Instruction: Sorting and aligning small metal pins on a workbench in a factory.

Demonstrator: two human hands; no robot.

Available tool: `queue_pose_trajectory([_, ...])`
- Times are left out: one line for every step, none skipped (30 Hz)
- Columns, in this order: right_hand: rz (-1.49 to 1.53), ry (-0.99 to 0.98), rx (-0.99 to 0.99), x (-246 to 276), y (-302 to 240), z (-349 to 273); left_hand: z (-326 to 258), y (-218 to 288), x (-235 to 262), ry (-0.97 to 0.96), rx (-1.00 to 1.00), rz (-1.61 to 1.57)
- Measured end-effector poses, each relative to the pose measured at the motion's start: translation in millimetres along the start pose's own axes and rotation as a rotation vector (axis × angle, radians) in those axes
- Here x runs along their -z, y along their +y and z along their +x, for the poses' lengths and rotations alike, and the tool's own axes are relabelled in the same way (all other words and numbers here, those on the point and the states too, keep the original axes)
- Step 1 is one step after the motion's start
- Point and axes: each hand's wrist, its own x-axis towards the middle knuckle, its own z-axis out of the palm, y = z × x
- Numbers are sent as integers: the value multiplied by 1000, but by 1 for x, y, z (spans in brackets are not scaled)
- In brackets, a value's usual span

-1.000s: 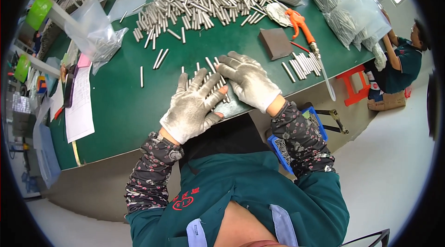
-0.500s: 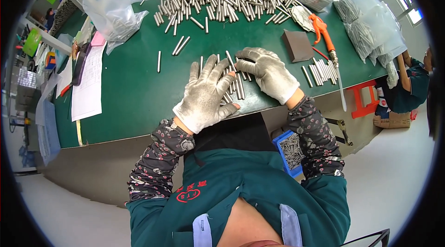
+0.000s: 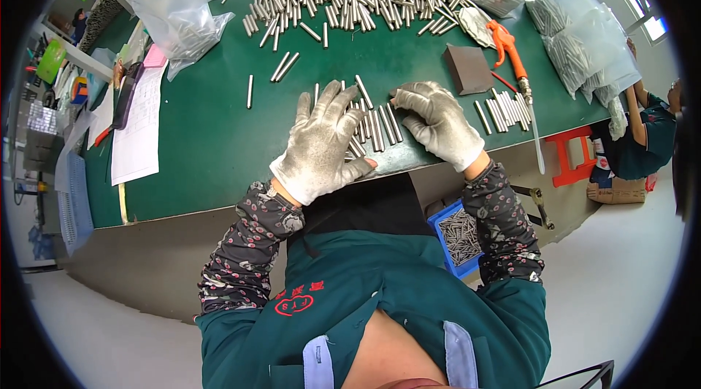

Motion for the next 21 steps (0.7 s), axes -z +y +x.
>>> queue_pose_trajectory([18, -5, -37, 1, 0, 0, 0, 0, 0, -1, -5, -4])
queue_pose_trajectory([17, -4, -36, 2, -1, -1, 0, 0, 0, -3, -11, -9])
queue_pose_trajectory([1, -21, -17, 3, -4, 0, 0, 0, 0, -3, -11, -8])
queue_pose_trajectory([-15, -38, 1, 4, -7, 0, 1, 0, 0, -15, -9, -12])
queue_pose_trajectory([-15, -38, 0, 4, -9, 0, 1, 1, 0, -27, -6, -16])
queue_pose_trajectory([-23, -55, 17, 3, -11, 1, 1, 1, 0, -28, -7, -17])
queue_pose_trajectory([-29, -73, 36, 3, -12, 2, 1, 1, 1, -29, -4, -19])
queue_pose_trajectory([-28, -73, 36, 3, -14, 2, 1, 1, 2, -31, -1, -22])
queue_pose_trajectory([-57, -67, 42, 4, -16, 2, 1, 1, 1, -32, 0, -21])
queue_pose_trajectory([-86, -62, 49, 4, -18, 2, 0, 1, 1, -6, -2, -20])
queue_pose_trajectory([-85, -61, 50, 6, -22, 2, 0, 1, 1, 19, -5, -19])
queue_pose_trajectory([-102, -92, 53, 8, -25, 1, 0, 0, 1, 19, -3, -18])
queue_pose_trajectory([-121, -122, 52, 9, -27, -1, 1, 1, 1, 6, -4, -13])
queue_pose_trajectory([-120, -122, 51, 9, -27, -2, 1, 1, 1, -7, -4, -8])
queue_pose_trajectory([-118, -132, 84, 7, -26, -4, 1, 1, 1, -9, -4, -9])
queue_pose_trajectory([-115, -142, 117, 7, -26, -5, 1, 1, 1, -15, 2, -9])
queue_pose_trajectory([-101, -127, 84, 7, -27, -5, 1, 1, 1, -21, 9, -9])
queue_pose_trajectory([-100, -127, 84, 7, -27, -6, 1, 1, 2, -22, 10, -8])
queue_pose_trajectory([-64, -94, 61, 7, -27, -7, 1, 0, 1, -21, 2, -7])
queue_pose_trajectory([-29, -61, 37, 7, -27, -8, 0, 0, 1, -20, -6, -5])
queue_pose_trajectory([-8, -58, 22, 8, -24, -12, 0, 1, 0, -21, -5, -4])
